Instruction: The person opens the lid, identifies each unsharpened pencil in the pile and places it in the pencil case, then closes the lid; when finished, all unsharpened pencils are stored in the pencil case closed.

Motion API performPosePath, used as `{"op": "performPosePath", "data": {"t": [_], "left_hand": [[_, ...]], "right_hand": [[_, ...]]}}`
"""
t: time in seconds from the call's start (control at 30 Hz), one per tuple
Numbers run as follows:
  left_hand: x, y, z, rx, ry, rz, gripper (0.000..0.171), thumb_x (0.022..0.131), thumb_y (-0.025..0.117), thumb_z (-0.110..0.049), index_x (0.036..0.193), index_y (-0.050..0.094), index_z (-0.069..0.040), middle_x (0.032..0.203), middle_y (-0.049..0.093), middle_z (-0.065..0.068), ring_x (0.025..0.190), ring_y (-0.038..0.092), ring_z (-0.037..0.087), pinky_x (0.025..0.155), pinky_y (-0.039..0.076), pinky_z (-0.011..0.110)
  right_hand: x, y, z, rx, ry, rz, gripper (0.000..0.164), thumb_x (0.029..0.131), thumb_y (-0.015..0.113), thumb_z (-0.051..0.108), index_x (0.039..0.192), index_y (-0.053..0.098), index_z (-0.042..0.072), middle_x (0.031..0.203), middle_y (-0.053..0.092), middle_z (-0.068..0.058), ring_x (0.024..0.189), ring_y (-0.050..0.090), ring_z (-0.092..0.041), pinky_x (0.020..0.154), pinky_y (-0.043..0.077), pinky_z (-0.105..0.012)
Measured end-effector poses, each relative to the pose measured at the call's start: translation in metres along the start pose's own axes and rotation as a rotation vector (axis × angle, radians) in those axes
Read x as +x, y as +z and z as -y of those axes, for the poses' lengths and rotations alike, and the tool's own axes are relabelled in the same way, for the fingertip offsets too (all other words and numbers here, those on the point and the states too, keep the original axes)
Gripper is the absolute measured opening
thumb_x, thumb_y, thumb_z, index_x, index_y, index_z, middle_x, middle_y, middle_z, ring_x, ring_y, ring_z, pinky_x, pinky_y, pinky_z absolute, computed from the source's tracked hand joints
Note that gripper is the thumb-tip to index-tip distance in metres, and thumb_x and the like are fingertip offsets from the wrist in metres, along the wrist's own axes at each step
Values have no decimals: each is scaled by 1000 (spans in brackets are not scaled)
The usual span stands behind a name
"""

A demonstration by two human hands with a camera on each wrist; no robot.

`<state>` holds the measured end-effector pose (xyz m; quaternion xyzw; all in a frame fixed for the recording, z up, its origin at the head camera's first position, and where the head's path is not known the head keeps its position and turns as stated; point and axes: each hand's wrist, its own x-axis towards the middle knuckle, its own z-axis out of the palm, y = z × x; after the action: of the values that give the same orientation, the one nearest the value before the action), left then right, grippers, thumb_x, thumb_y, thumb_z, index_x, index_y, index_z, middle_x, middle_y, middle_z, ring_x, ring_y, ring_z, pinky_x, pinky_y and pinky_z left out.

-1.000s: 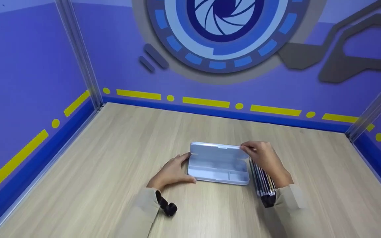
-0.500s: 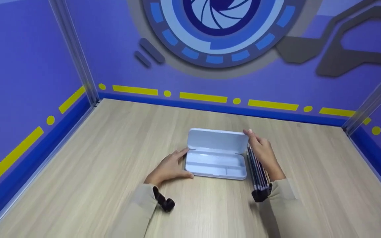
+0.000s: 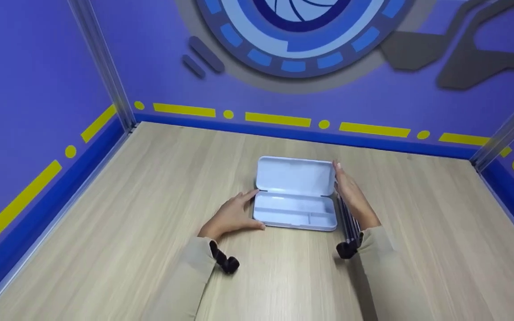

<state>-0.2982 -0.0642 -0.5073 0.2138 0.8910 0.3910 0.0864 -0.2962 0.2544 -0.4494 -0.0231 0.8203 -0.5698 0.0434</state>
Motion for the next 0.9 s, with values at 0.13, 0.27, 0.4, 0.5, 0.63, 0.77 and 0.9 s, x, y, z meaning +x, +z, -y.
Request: {"op": "performPosePath", "data": {"t": [0.13, 0.27, 0.4, 0.5, 0.63, 0.77, 0.9], "left_hand": [[0, 0, -1, -3, -13, 1, 107, 61, 87, -48, 150, 35, -23, 152, 32, 24, 142, 27, 42, 114, 27, 55], [0, 0, -1, 0, -14, 5, 107, 61, 87, -49, 150, 34, -24, 152, 32, 25, 142, 26, 43, 114, 27, 56], [-1, -2, 0, 10, -23, 11, 107, 62, 86, -50, 151, 33, -25, 153, 31, 24, 142, 25, 43, 114, 26, 57], [-1, -3, 0, 18, -21, 3, 106, 62, 86, -50, 151, 33, -24, 152, 32, 23, 143, 25, 43, 114, 26, 57], [-1, -4, 0, 31, -3, -8, 106, 63, 86, -49, 151, 34, -21, 151, 35, 23, 141, 27, 44, 114, 27, 56], [-1, -3, 1, 31, 1, 0, 107, 63, 86, -50, 151, 34, -19, 152, 36, 20, 142, 27, 43, 114, 28, 56], [0, 0, 0, 32, 12, -1, 106, 63, 86, -49, 150, 35, -18, 152, 38, 16, 142, 27, 43, 114, 29, 55]], "right_hand": [[6, 0, -7, 2, 49, 22, 73, 100, 8, 56, 154, -7, 9, 162, -10, -8, 149, -9, -25, 122, 3, -44], [10, 1, -12, -34, 99, 40, 82, 95, 4, 65, 153, -8, 8, 161, -12, -7, 148, -12, -22, 122, -2, -41], [13, 4, -14, -95, 158, 52, 89, 90, 2, 73, 153, -9, 11, 161, -13, -5, 148, -14, -22, 122, -5, -42], [15, 4, -12, -129, 192, 52, 89, 89, 2, 73, 153, -9, 12, 161, -14, -5, 148, -15, -23, 121, -6, -44], [17, 4, -13, -108, 201, 66, 90, 89, 2, 73, 153, -10, 10, 161, -15, -6, 147, -16, -23, 121, -6, -44], [17, 2, -16, -46, 208, 92, 83, 95, 3, 65, 152, -10, 6, 160, -15, -8, 148, -16, -23, 122, -5, -40], [18, 0, -20, -1, 210, 104, 74, 100, 5, 55, 151, -11, 4, 160, -16, -9, 147, -17, -23, 121, -6, -39]]}}
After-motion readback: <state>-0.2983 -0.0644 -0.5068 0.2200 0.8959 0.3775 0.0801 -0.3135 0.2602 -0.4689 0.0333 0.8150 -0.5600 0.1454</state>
